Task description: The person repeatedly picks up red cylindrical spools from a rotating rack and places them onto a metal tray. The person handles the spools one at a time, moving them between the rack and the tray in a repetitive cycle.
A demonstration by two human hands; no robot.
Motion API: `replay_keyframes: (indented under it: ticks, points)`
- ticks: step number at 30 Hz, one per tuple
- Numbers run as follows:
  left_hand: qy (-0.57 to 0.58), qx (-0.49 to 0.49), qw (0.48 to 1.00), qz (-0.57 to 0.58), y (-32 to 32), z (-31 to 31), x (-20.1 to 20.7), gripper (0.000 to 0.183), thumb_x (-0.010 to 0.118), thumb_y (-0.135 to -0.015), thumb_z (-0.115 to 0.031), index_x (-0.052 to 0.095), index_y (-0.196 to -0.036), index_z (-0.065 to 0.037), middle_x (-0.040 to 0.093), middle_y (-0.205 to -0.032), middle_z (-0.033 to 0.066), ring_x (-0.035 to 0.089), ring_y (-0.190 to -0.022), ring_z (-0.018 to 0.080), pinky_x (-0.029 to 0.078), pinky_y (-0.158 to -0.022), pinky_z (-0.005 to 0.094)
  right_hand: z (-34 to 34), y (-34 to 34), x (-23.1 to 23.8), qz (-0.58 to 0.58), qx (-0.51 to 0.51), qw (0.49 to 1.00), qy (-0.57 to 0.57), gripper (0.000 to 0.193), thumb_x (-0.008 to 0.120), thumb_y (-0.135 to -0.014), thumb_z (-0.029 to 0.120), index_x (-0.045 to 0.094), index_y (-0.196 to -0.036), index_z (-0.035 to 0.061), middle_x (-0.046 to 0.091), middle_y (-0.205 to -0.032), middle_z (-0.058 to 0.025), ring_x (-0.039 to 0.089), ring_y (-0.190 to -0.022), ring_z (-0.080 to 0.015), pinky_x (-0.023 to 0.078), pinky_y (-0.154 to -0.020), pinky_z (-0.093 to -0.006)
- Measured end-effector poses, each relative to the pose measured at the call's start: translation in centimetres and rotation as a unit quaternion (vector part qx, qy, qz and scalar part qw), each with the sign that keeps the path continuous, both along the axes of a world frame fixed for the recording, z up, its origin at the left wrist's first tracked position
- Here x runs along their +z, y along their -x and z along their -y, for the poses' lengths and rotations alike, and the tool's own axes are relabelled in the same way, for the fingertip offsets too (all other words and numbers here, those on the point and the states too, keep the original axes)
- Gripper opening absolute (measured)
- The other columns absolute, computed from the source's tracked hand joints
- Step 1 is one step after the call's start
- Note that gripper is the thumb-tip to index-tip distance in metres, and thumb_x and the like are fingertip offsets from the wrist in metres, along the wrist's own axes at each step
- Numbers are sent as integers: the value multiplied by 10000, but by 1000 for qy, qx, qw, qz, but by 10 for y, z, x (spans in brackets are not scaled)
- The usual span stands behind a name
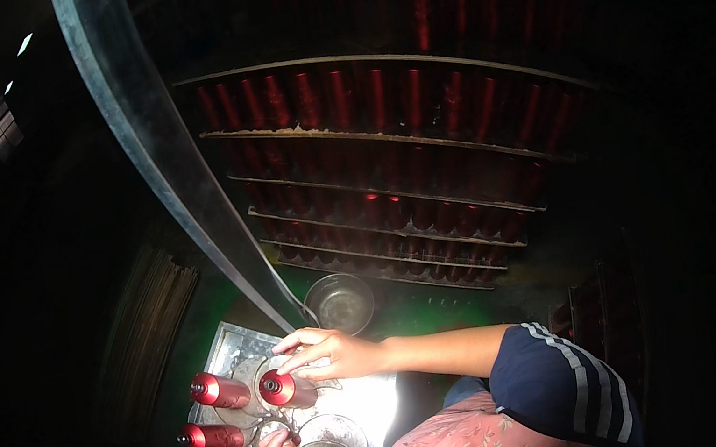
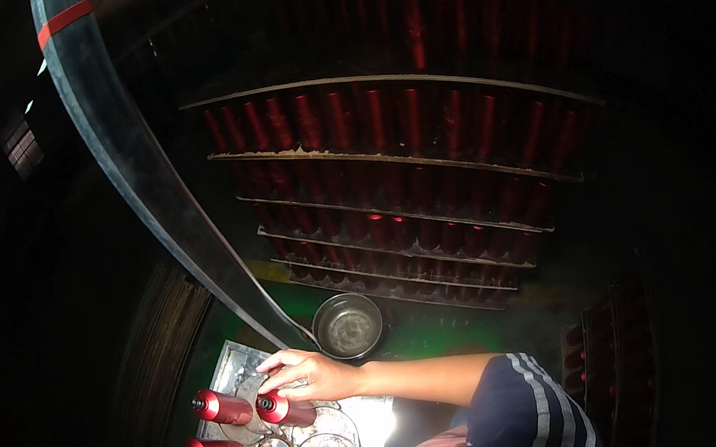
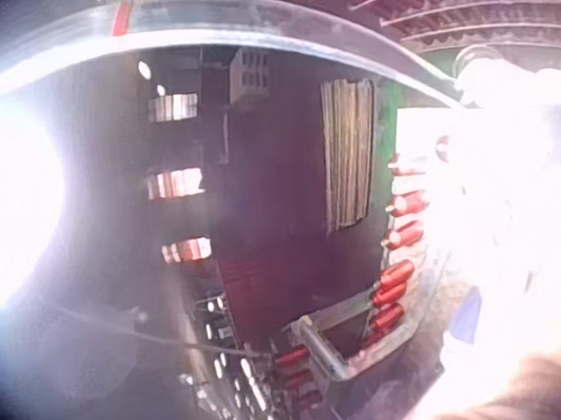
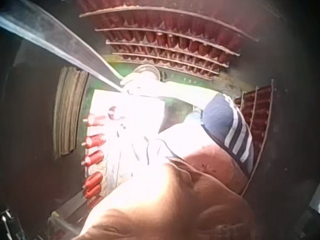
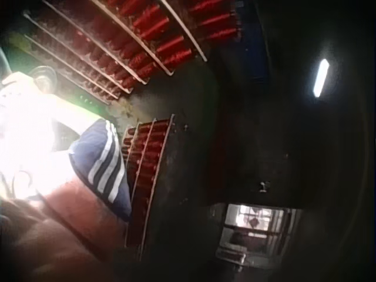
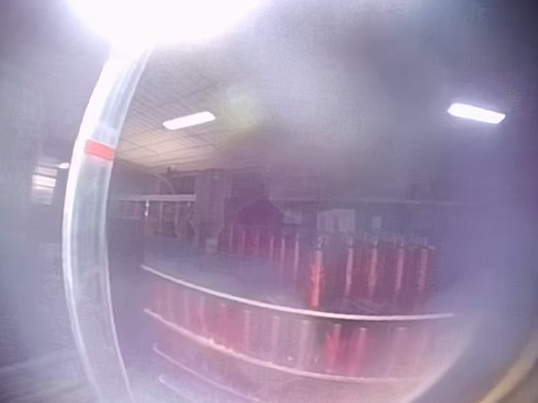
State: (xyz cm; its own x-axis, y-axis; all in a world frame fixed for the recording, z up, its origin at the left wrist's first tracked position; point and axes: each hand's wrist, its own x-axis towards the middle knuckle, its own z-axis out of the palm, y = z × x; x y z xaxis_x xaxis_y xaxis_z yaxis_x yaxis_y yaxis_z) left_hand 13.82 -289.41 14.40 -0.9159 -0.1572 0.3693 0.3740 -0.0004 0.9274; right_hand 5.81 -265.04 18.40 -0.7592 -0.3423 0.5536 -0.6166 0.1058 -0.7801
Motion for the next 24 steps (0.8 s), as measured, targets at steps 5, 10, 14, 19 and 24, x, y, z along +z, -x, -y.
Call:
replay_keyframes:
  ticks: [5,10,14,19,24]
  points:
    - [-5,-144,990,-2,57,-182,45,162,574,-891,109,685,-967,20,623,-1006,95,623,-798,133,541,-664,236,-299,-77,114,-110,-313,942,-37,287,659,-885,10,728,-1154,78,588,-1231,-83,603,-1068,-189,511,-904,-309]
    - [149,-200,939,-238,166,-381,200,279,612,-905,25,674,-1174,-16,598,-1192,83,598,-1024,143,514,-815,254,-537,-111,246,-188,-579,787,-104,440,729,-850,85,674,-1271,200,499,-1345,-100,496,-1230,-247,490,-977,-381]
    - [193,-231,875,-381,209,-567,344,438,672,-898,-144,634,-1334,-139,535,-1364,127,580,-1191,264,479,-980,336,-705,-145,318,-176,-776,532,-289,457,720,-891,282,627,-1338,297,474,-1399,-137,364,-1350,-357,422,-1076,-475]
    - [390,-111,824,-396,300,-668,394,514,704,-846,-421,627,-1339,-300,490,-1417,217,494,-1243,447,440,-1052,491,-761,-107,366,44,-708,634,-306,485,661,-915,448,600,-1372,297,473,-1448,-181,442,-1313,-420,419,-1099,-504]
    - [448,-66,816,-361,309,-703,378,537,728,-814,-434,624,-1328,-322,535,-1265,229,546,-1141,447,501,-965,503,-755,-105,346,-29,-725,560,-400,423,682,-896,414,664,-1292,264,594,-1294,-206,589,-1171,-388,497,-1013,-470]
